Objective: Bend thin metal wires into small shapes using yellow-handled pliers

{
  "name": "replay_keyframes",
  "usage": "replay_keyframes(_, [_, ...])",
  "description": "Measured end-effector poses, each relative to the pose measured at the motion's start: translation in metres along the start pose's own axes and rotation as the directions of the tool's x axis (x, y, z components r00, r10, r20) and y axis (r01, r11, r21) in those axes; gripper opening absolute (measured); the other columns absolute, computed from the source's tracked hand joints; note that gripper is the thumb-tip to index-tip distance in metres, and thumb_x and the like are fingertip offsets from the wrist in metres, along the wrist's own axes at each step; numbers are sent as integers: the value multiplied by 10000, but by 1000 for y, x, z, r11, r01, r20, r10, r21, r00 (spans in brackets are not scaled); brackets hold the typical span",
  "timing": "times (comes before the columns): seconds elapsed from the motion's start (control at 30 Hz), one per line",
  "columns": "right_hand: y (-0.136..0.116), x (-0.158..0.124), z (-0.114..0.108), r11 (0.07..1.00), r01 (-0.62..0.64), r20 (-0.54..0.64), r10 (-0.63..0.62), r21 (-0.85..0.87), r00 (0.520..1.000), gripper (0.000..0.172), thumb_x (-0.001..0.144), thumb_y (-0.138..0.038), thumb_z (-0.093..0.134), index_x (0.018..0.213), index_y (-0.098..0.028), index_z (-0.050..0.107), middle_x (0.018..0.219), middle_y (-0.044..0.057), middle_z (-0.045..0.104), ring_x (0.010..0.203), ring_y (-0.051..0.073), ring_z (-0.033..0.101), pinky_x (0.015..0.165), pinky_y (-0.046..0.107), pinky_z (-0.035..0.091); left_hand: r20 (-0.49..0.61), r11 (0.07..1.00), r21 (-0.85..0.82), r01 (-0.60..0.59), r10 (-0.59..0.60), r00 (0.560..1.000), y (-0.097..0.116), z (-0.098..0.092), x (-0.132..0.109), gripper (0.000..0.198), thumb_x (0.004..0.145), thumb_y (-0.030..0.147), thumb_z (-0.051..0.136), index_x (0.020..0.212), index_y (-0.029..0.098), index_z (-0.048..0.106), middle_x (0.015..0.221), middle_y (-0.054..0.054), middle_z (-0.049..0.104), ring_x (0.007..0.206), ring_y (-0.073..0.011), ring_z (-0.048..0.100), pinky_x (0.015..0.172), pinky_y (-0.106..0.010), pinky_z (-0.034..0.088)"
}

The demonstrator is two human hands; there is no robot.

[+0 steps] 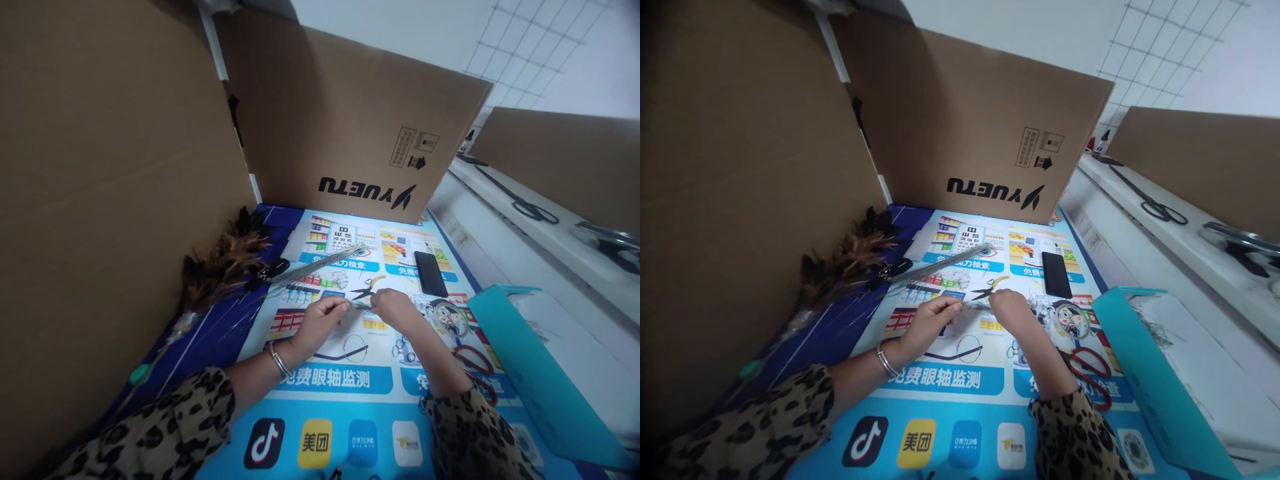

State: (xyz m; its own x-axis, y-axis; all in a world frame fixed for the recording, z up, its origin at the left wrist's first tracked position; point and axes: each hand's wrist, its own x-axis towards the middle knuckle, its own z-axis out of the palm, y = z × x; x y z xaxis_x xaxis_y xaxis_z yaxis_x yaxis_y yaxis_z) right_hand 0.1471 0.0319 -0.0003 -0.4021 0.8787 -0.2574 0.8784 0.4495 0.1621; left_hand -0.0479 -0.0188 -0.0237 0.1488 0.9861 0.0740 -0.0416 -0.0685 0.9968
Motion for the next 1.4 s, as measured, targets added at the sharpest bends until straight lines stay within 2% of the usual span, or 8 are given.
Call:
replay_keyframes(0.43, [8,-16,-22,999,2,-96,2,47,995,214,894,-263,364,945,-171,550,940,81,609,892,171,537,730,235,351,-5,997,70,-19,20,1000,-4,-1,1,233,804,343,510,883,166,639,705,-7,602,601,-104,513,568,-216,427])
replay_keyframes(0.57, [0,-28,-27,997,27,-133,-17,74,991,256,920,-283,304,954,-182,537,933,60,606,871,146,534,711,217,336,-50,974,174,-145,156,986,-8,-1,2,235,797,314,528,960,182,636,903,-46,622,784,-143,563,717,-266,463])
replay_keyframes(0.67, [-8,-33,-23,996,56,-207,-39,74,978,256,918,-274,309,925,-180,547,915,63,601,890,157,515,717,228,329,-39,927,267,-262,282,959,-10,-1,4,240,802,276,530,1004,203,637,1033,-65,594,939,-171,548,850,-310,443])
replay_keyframes(0.8, [-11,-30,-9,999,-17,-238,28,49,971,210,881,-179,359,895,-167,568,883,75,592,885,179,497,717,252,329,28,892,320,-319,328,944,-11,-1,4,240,831,272,496,1010,219,646,1026,-69,598,1011,-183,528,917,-333,416])
replay_keyframes(0.97, [-11,-28,4,995,53,-294,-27,80,955,260,850,-110,387,992,-196,587,954,64,583,944,170,466,790,259,314,32,884,335,-326,336,941,-17,0,6,237,836,284,490,997,218,652,1000,-68,611,989,-183,541,906,-339,428])
replay_keyframes(1.13, [-14,-27,11,982,156,-418,-99,106,903,251,872,-138,385,971,-203,606,929,53,582,935,159,458,815,267,301,50,857,384,-344,353,934,-22,-2,9,246,836,292,490,1003,220,656,1011,-66,614,990,-185,540,905,-342,426])
replay_keyframes(1.3, [-20,-28,17,989,141,-492,-105,36,864,228,882,-165,385,902,-186,611,868,58,568,898,168,446,781,283,290,138,813,446,-374,350,926,-19,-5,8,243,850,288,468,966,209,666,948,-65,640,919,-177,562,843,-320,444])
replay_keyframes(1.4, [-25,-32,16,993,117,-530,-110,-20,841,225,883,-162,380,880,-178,604,857,63,557,882,178,433,756,299,280,179,742,526,-416,381,907,-16,-4,5,235,853,274,455,937,207,664,921,-57,642,888,-170,561,816,-305,438])
